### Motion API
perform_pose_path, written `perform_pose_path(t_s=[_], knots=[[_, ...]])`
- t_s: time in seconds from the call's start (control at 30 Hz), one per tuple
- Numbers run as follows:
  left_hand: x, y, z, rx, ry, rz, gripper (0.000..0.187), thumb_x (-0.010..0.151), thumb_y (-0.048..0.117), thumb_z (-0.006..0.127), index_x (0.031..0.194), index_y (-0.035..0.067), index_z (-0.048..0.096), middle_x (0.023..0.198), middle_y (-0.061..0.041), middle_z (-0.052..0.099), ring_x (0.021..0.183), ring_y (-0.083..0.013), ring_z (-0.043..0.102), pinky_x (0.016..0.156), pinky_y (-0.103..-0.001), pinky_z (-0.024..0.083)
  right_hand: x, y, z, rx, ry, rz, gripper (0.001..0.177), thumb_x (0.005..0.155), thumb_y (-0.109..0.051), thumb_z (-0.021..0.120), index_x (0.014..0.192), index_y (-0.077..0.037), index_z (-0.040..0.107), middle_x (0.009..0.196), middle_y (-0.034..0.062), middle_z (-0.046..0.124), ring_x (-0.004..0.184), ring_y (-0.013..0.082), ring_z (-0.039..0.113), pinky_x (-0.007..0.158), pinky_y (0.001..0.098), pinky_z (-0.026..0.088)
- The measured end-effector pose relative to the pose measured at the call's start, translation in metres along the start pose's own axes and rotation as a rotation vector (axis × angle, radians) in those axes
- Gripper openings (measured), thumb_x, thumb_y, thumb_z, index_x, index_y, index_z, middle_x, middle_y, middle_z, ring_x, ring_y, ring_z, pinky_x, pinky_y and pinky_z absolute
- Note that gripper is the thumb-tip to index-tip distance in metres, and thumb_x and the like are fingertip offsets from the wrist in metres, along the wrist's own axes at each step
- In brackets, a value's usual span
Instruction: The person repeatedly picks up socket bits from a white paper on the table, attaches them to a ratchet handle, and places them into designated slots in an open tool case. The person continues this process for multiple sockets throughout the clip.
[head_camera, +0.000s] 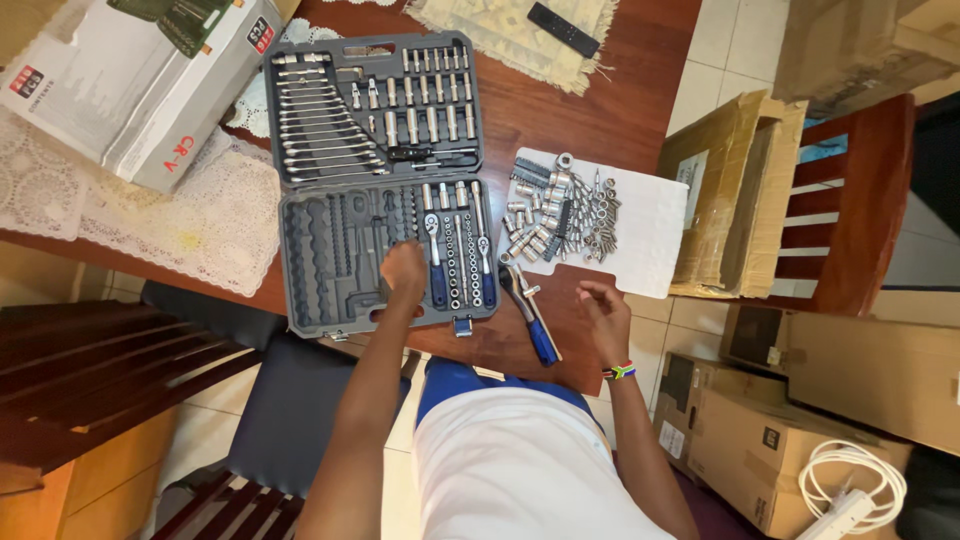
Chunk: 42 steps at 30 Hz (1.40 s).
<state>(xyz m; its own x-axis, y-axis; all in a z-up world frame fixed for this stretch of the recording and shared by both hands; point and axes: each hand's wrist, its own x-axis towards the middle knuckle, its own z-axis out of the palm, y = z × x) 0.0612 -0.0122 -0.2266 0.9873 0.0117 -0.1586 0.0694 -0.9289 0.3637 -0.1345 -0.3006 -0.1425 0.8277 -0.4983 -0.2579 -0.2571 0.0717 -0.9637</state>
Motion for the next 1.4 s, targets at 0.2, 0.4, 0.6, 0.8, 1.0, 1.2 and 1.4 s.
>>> perform_pose_path(t_s=[0.2, 0.4, 0.6, 0.8, 1.0, 1.2, 1.4], knots=[[-0.059, 0.056, -0.071, -0.7, 0.023, -0.061, 0.024, 0.084, 0.028, 0.064, 0.094, 0.008, 0.074, 0.084, -0.011, 0.072, 0.072, -0.0204, 0.067, 0.065, -0.03, 0.051, 0.001, -0.047, 0.02, -0.057, -0.185, -0.143, 0.023, 0.089, -0.009, 0.06, 0.11, 0.0, 0.061, 0.103, 0.0064, 0.066, 0.096, 0.0126, 0.062, 0.084, 0.0254, 0.048], [-0.108, 0.112, -0.108, -1.266, -0.225, 0.102, 0.023, 0.087, 0.02, 0.064, 0.092, -0.002, 0.069, 0.082, -0.008, 0.071, 0.075, -0.0108, 0.066, 0.071, -0.023, 0.052, -0.021, -0.115, 0.048, -0.018, -0.386, -0.177, 0.029, 0.089, -0.009, 0.059, 0.116, 0.0, 0.058, 0.11, 0.007, 0.064, 0.1, 0.0131, 0.062, 0.084, 0.0262, 0.05], [-0.14, 0.143, -0.15, -1.3, -0.422, 0.078, 0.023, 0.089, 0.016, 0.064, 0.091, -0.006, 0.071, 0.077, -0.009, 0.066, 0.064, -0.0112, 0.05, 0.059, -0.025, 0.037, -0.041, -0.171, 0.044, -0.2, -0.357, -0.461, 0.03, 0.081, -0.006, 0.068, 0.11, -0.001, 0.062, 0.101, 0.0084, 0.065, 0.086, 0.0155, 0.065, 0.077, 0.0264, 0.052], [-0.156, 0.155, -0.175, -1.251, -0.509, 0.256, 0.022, 0.087, 0.017, 0.063, 0.087, -0.003, 0.071, 0.077, -0.005, 0.071, 0.072, -0.0075, 0.063, 0.07, -0.022, 0.05, -0.059, -0.188, 0.031, -0.333, -0.253, -0.699, 0.02, 0.075, -0.002, 0.072, 0.095, -0.001, 0.068, 0.089, 0.011, 0.066, 0.082, 0.0225, 0.064, 0.073, 0.0288, 0.05], [-0.168, 0.162, -0.191, -1.177, -0.552, 0.318, 0.026, 0.09, 0.02, 0.061, 0.079, -0.002, 0.066, 0.072, -0.002, 0.066, 0.068, -0.0056, 0.056, 0.065, -0.022, 0.045, -0.072, -0.19, 0.024, -0.291, -0.197, -0.776, 0.018, 0.073, 0.0, 0.074, 0.089, -0.002, 0.067, 0.085, 0.01, 0.066, 0.078, 0.0216, 0.065, 0.069, 0.0292, 0.051], [-0.178, 0.167, -0.204, -0.973, -0.558, 0.386, 0.038, 0.096, 0.03, 0.051, 0.075, -0.001, 0.058, 0.064, -0.001, 0.053, 0.061, -0.0057, 0.044, 0.055, -0.024, 0.038, -0.082, -0.189, 0.02, -0.257, -0.182, -0.774, 0.018, 0.072, -0.001, 0.076, 0.087, 0.0, 0.067, 0.082, 0.0105, 0.067, 0.073, 0.0207, 0.065, 0.064, 0.0278, 0.05], [-0.186, 0.172, -0.214, -0.936, -0.487, 0.432, 0.039, 0.094, 0.033, 0.048, 0.076, 0.0, 0.058, 0.061, -0.002, 0.053, 0.058, -0.0068, 0.042, 0.053, -0.026, 0.037, -0.09, -0.187, 0.018, -0.215, -0.173, -0.739, 0.018, 0.072, -0.002, 0.077, 0.086, 0.001, 0.067, 0.08, 0.0113, 0.066, 0.07, 0.0199, 0.063, 0.062, 0.0267, 0.049]])
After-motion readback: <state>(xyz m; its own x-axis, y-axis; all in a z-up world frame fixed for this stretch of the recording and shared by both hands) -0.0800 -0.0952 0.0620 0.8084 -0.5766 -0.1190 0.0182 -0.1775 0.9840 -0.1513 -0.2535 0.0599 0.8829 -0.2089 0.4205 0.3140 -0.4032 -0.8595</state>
